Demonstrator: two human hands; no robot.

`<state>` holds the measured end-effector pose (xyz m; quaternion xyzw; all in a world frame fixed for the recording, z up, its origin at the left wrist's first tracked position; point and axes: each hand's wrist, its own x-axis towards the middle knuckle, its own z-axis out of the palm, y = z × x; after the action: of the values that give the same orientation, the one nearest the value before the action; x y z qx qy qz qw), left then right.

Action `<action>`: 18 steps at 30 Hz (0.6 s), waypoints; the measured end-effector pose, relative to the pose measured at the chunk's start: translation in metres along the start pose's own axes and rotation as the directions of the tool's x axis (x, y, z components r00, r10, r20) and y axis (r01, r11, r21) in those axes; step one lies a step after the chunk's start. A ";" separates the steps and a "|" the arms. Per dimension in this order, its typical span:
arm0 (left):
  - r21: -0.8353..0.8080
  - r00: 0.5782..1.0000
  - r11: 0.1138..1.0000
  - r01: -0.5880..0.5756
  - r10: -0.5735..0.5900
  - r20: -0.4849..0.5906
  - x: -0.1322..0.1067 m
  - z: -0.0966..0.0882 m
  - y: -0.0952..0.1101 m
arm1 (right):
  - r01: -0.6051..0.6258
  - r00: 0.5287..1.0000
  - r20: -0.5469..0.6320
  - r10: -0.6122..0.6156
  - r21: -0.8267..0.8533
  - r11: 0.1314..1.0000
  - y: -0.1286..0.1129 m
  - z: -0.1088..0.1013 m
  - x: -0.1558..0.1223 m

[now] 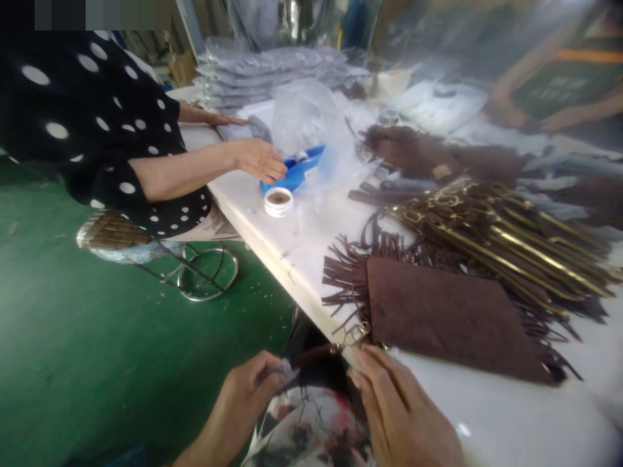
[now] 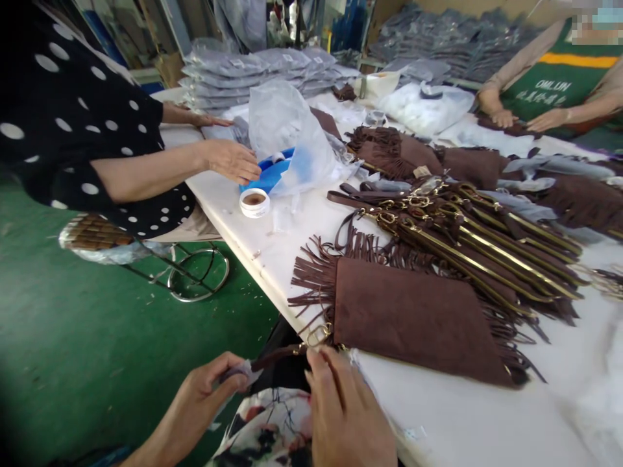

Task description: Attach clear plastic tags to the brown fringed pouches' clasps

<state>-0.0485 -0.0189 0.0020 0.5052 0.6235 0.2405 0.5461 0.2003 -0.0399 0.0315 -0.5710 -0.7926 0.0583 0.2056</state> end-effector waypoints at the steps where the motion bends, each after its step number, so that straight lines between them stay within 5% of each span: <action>1: -0.003 1.000 1.000 0.014 -0.014 -0.004 0.000 0.001 0.001 | 0.034 0.999 0.017 -0.033 -0.116 0.993 0.006 -0.007 0.010; 5: -0.094 0.999 0.994 0.048 -0.046 0.026 0.004 0.011 -0.003 | 0.021 0.997 0.083 0.005 -0.305 0.952 0.021 -0.015 0.047; 18: -0.424 0.974 0.894 0.147 -0.056 0.220 0.026 0.058 0.023 | -0.046 0.997 0.050 0.051 -0.090 0.995 0.029 -0.009 0.052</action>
<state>0.0163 -0.0016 -0.0066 0.3578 0.5205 0.2927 0.7179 0.2160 0.0174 0.0441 -0.5969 -0.7855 0.0429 0.1575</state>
